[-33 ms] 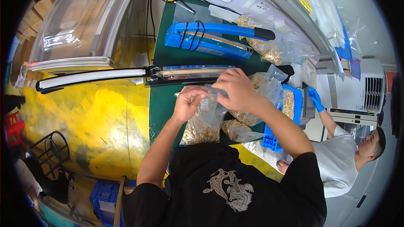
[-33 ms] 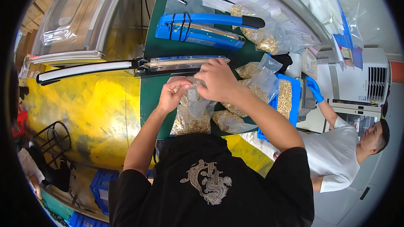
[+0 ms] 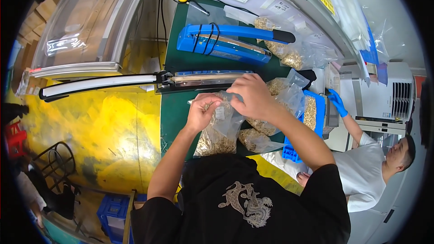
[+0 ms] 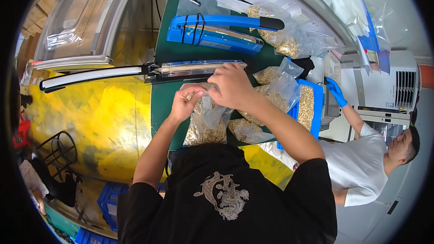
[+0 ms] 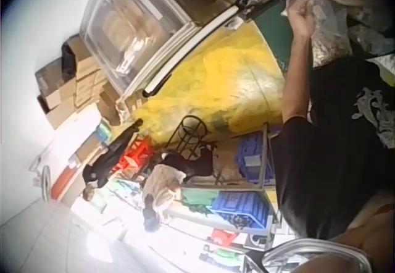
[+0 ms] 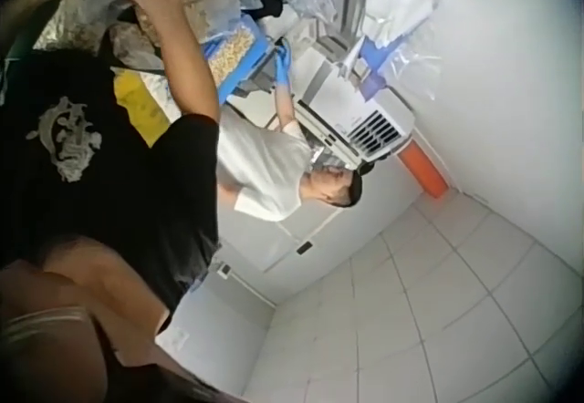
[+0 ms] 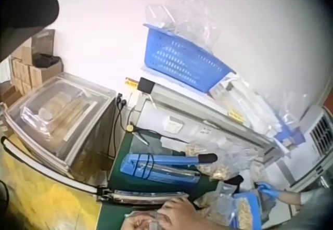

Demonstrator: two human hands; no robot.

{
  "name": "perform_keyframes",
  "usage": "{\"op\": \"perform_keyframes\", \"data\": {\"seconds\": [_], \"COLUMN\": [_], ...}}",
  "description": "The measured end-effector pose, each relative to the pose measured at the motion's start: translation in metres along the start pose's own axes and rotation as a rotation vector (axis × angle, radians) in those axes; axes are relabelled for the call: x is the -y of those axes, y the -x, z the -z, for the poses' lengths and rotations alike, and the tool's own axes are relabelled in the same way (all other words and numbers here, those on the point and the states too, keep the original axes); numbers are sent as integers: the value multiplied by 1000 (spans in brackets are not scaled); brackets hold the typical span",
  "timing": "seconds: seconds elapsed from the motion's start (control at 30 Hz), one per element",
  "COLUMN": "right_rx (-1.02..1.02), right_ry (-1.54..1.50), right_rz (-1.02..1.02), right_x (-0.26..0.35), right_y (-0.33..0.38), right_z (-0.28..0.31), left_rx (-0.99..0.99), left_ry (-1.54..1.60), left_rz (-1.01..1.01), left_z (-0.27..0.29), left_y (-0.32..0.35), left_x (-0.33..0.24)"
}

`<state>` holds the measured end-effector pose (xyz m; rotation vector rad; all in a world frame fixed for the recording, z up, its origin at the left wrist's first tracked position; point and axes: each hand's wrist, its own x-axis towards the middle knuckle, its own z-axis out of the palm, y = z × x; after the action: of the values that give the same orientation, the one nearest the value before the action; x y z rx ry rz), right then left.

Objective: Sealing individual plastic bags filled with grain or feed using a manual impulse sealer.

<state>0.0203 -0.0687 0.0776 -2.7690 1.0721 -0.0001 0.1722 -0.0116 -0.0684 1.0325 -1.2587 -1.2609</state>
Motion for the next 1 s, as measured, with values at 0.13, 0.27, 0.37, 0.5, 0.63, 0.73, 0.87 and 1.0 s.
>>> {"op": "perform_keyframes", "data": {"seconds": [0.13,0.27,0.37,0.5,0.63,0.73,0.87,1.0], "right_rx": [128,43,-60,-58,-403,-756,-372,-225], "right_ry": [91,67,184,156,-262,-601,-1042,-764], "right_rz": [-260,-197,-84,-90,-206,-796,-1259,-1144], "right_x": [14,10,6,4,-5,-22,-13,16], "right_y": [-6,4,9,13,21,58,86,68], "right_z": [-22,-28,-34,-32,-27,-30,-45,-57], "left_rx": [-38,-68,-18,105,275,207,116,116], "left_ry": [-67,-125,-152,-98,-150,99,307,237], "left_rz": [3,31,55,-63,-46,135,351,303], "left_z": [-3,-5,-4,-8,2,27,43,34], "left_y": [3,2,-6,-20,-27,-25,-10,-14], "left_x": [1,-4,-7,-25,-7,6,15,3]}}
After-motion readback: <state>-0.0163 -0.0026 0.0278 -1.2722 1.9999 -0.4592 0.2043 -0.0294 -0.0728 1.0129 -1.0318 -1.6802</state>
